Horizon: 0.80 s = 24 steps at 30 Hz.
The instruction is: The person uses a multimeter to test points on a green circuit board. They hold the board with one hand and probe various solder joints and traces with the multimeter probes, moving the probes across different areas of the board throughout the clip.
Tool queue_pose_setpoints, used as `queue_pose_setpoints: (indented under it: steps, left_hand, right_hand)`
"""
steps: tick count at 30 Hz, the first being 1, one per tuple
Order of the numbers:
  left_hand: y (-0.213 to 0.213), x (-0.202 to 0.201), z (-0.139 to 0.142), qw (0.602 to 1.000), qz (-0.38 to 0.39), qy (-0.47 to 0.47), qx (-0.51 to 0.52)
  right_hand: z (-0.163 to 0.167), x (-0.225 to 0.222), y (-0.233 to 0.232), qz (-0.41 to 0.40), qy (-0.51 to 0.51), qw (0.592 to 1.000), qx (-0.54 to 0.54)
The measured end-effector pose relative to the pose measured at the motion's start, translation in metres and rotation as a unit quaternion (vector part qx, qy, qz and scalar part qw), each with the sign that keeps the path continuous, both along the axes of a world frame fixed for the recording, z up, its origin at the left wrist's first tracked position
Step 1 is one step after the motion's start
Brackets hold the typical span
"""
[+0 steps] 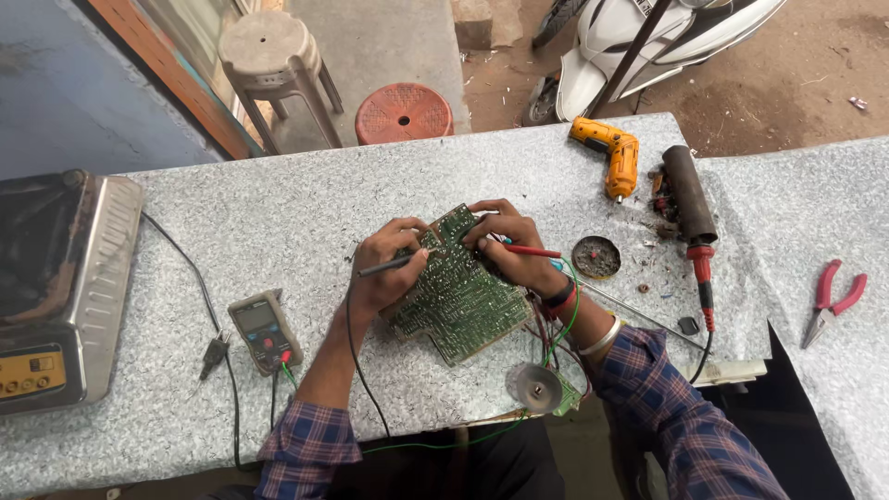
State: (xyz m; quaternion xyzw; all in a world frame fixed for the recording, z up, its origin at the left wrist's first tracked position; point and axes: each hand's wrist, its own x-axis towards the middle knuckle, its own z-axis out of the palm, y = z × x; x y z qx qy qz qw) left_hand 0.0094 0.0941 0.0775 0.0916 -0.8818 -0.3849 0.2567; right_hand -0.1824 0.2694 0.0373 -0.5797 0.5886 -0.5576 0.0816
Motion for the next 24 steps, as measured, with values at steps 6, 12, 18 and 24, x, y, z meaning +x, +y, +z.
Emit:
queue_pose_setpoints:
  steps: [6, 12, 18, 24]
  left_hand:
    - [0.0, 0.018, -0.003, 1.0, 0.005, 0.015, -0.019]
    - [-0.022, 0.027, -0.005, 0.988, -0.128, 0.07, 0.05]
    - [-0.036, 0.035, -0.003, 0.981, -0.094, 0.002, 0.17]
    - [-0.038, 0.033, -0.008, 0.969, -0.082, 0.034, 0.229]
  right_hand:
    - [0.001, 0.008, 0.003, 0.063, -0.004, 0.998, -0.012]
    - [0.021, 0.026, -0.006, 0.148, -0.042, 0.987, 0.046]
    - [0.043, 0.035, -0.033, 0.208, -0.012, 0.976, 0.062]
    - [0.036, 0.034, -0.053, 0.219, -0.132, 0.966, 0.048]
